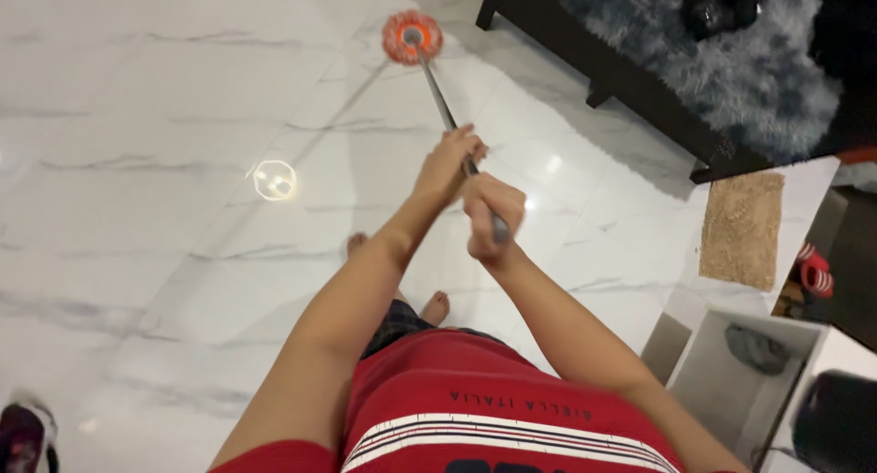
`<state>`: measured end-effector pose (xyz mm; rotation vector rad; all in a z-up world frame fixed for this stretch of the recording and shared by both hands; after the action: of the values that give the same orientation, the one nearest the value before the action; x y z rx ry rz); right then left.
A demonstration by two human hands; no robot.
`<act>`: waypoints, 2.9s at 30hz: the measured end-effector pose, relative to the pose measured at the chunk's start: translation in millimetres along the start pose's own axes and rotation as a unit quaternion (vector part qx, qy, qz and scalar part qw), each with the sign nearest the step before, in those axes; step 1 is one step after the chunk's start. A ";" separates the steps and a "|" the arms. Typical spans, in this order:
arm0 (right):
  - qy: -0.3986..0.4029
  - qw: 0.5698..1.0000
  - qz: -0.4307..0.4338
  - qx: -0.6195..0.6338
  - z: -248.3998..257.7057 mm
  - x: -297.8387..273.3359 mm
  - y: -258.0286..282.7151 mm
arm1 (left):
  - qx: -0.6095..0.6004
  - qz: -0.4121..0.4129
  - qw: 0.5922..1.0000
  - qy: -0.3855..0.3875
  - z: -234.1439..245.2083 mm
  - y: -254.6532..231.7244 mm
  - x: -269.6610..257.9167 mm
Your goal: The person mops the tiled floor of a room by hand using a mop with an orange microfiber head, moving around furniture and a floor fan.
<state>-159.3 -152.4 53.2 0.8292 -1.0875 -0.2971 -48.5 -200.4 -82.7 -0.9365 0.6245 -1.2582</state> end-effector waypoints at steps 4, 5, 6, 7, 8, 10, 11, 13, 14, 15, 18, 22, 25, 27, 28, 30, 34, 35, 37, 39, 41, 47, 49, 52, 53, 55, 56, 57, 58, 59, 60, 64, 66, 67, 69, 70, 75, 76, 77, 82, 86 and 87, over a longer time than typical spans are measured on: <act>-0.002 0.997 -0.074 -0.038 -9.8 23.2 -33.7 | 0.081 -0.065 0.994 -0.038 11.2 14.6 42.1; -0.017 0.998 -0.059 -0.010 -4.3 30.7 -32.8 | 0.056 -0.051 0.997 -0.026 12.1 8.4 48.2; -0.036 0.998 -0.042 0.018 -0.8 40.6 -28.4 | 0.035 -0.039 0.999 -0.012 22.0 3.0 56.4; -0.055 0.997 -0.025 0.046 -1.8 54.8 -27.8 | 0.034 -0.037 0.999 0.003 33.9 -3.0 64.3; -0.051 0.997 0.013 0.063 -4.6 70.2 -28.9 | 0.030 -0.030 0.999 0.017 41.2 -10.3 67.6; -0.037 0.990 0.094 0.096 -11.8 95.8 -40.6 | 0.031 -0.042 0.998 0.031 55.3 -11.5 86.2; -0.019 0.992 0.093 0.081 -18.1 108.2 -55.2 | 0.034 -0.061 0.997 0.030 62.6 -4.6 99.1; 0.020 0.994 0.094 0.060 -33.9 144.8 -94.6 | 0.032 -0.082 0.996 0.028 83.6 19.0 144.4; 0.025 0.995 0.083 0.039 -45.7 158.5 -120.5 | 0.025 -0.087 0.995 0.030 92.0 38.8 175.6; 0.030 0.997 0.071 0.018 -58.3 170.4 -146.5 | 0.018 -0.092 0.995 0.032 96.6 57.6 203.7; 0.051 0.996 0.016 -0.068 -89.5 194.1 -204.8 | 0.048 -0.219 0.958 -0.181 116.9 90.3 245.3; 0.011 0.994 -0.081 -0.067 -109.9 211.0 -227.8 | -0.087 -0.145 0.973 -0.159 120.0 98.1 251.1; -0.047 0.996 -0.049 -0.049 -100.9 221.7 -201.7 | -0.118 -0.107 0.979 -0.130 132.8 69.7 243.0; -0.117 0.993 -0.025 -0.022 -94.0 232.8 -190.8 | -0.118 -0.087 0.981 -0.129 131.4 44.2 244.6; -0.106 0.992 -0.022 -0.063 -93.9 242.5 -197.7 | -0.109 -0.091 0.984 -0.110 134.2 44.6 257.7; -0.084 0.986 -0.019 -0.143 -92.1 262.1 -227.4 | -0.091 -0.096 0.989 -0.070 135.2 61.8 296.9; -0.028 0.982 -0.088 -0.162 -110.1 279.4 -283.5 | -0.068 -0.168 0.983 -0.038 143.1 102.2 355.5; -0.013 0.982 -0.087 -0.166 -114.8 279.4 -289.8 | -0.072 -0.162 0.984 -0.023 145.0 110.5 359.3; -0.009 0.983 -0.106 -0.149 -121.2 272.0 -294.9 | -0.061 -0.144 0.988 -0.006 142.6 118.7 360.8; -0.008 0.986 -0.105 -0.132 -124.9 262.8 -286.2 | -0.028 -0.113 0.993 0.016 139.3 120.3 345.3; 0.001 0.990 -0.078 -0.116 -122.5 246.8 -264.9 | -0.029 -0.209 0.976 -0.055 139.2 106.5 312.7; -0.038 0.996 -0.079 -0.027 -105.4 199.9 -161.7 | -0.062 -0.198 0.977 -0.038 128.8 61.4 221.4; -0.037 0.994 -0.098 -0.037 -95.9 190.4 -134.5 | -0.087 -0.203 0.975 -0.025 124.0 43.8 198.9; -0.048 0.991 -0.122 -0.040 -78.7 175.7 -90.7 | -0.135 -0.250 0.958 -0.034 119.4 10.5 167.1; -0.053 0.990 -0.127 -0.040 -70.5 170.3 -74.8 | -0.143 -0.254 0.956 -0.036 115.4 -3.9 154.2; -0.058 0.987 -0.144 -0.046 -56.1 156.9 -38.8 | -0.158 -0.260 0.952 -0.039 109.0 -32.3 127.2; -0.060 0.985 -0.153 -0.049 -49.3 148.7 -20.6 | -0.166 -0.261 0.950 -0.038 105.3 -46.0 110.5; -0.063 0.983 -0.161 -0.055 -42.7 138.3 -1.9 | -0.175 -0.262 0.949 -0.038 101.0 -58.6 92.9; -0.064 0.982 -0.169 -0.060 -35.9 123.6 18.3 | -0.184 -0.261 0.947 -0.034 94.4 -70.3 71.9; -0.066 0.980 -0.177 -0.065 -31.5 108.8 34.8 | -0.193 -0.260 0.946 -0.029 87.2 -80.1 51.1; -0.072 0.980 -0.174 -0.066 -29.3 96.5 47.4 | -0.203 -0.258 0.944 -0.024 81.2 -86.5 35.2; -0.112 0.976 -0.169 -0.073 -16.1 40.8 71.2 | -0.216 -0.278 0.936 0.017 42.9 -93.8 -8.3; -0.143 0.973 -0.168 -0.070 -10.5 17.1 67.1 | -0.213 -0.296 0.930 0.040 23.3 -87.2 -13.3; -0.161 0.970 -0.168 -0.066 -8.2 5.7 64.5 | -0.208 -0.313 0.925 0.058 14.3 -83.2 -13.3; -0.179 0.963 -0.186 -0.073 -4.5 -19.1 55.9 | -0.202 -0.340 0.914 0.092 -5.7 -71.8 -17.9; -0.181 0.960 -0.200 -0.080 -5.1 -31.0 46.6 | -0.194 -0.350 0.910 0.107 -13.9 -61.8 -21.0; -0.166 0.944 -0.253 -0.131 -26.9 -63.6 -3.2 | -0.097 -0.344 0.920 0.158 -52.9 -4.3 -0.9; -0.168 0.930 -0.292 -0.150 -31.6 -69.2 -15.4 | -0.100 -0.347 0.921 0.149 -58.0 8.6 4.1; -0.169 0.914 -0.330 -0.168 -34.0 -74.6 -27.5 | -0.102 -0.350 0.921 0.141 -62.8 21.4 11.5; -0.269 0.767 -0.578 0.073 -41.0 -138.1 -81.1 | -0.115 -0.391 0.905 0.118 -98.4 79.7 14.0; -0.297 0.628 -0.710 0.115 -55.8 -225.1 -128.8 | -0.122 -0.405 0.895 0.142 -134.2 144.6 -33.9; -0.289 0.599 -0.741 0.089 -62.8 -251.6 -141.8 | -0.090 -0.388 0.900 0.175 -145.2 162.6 -47.1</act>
<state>-196.4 -70.8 -228.5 1.7759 -0.7079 -2.0221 -96.5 -184.2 -299.9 -1.1776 0.6756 -2.1457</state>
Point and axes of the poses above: each hand's wrist, its own x-axis towards the middle knuckle, its own z-axis out of the back of the hand, y = z × x, the point moved 4 cm from there along x, towards the middle knuckle, and after that the axes turned 2 degrees about y, right-handed, at the moved point
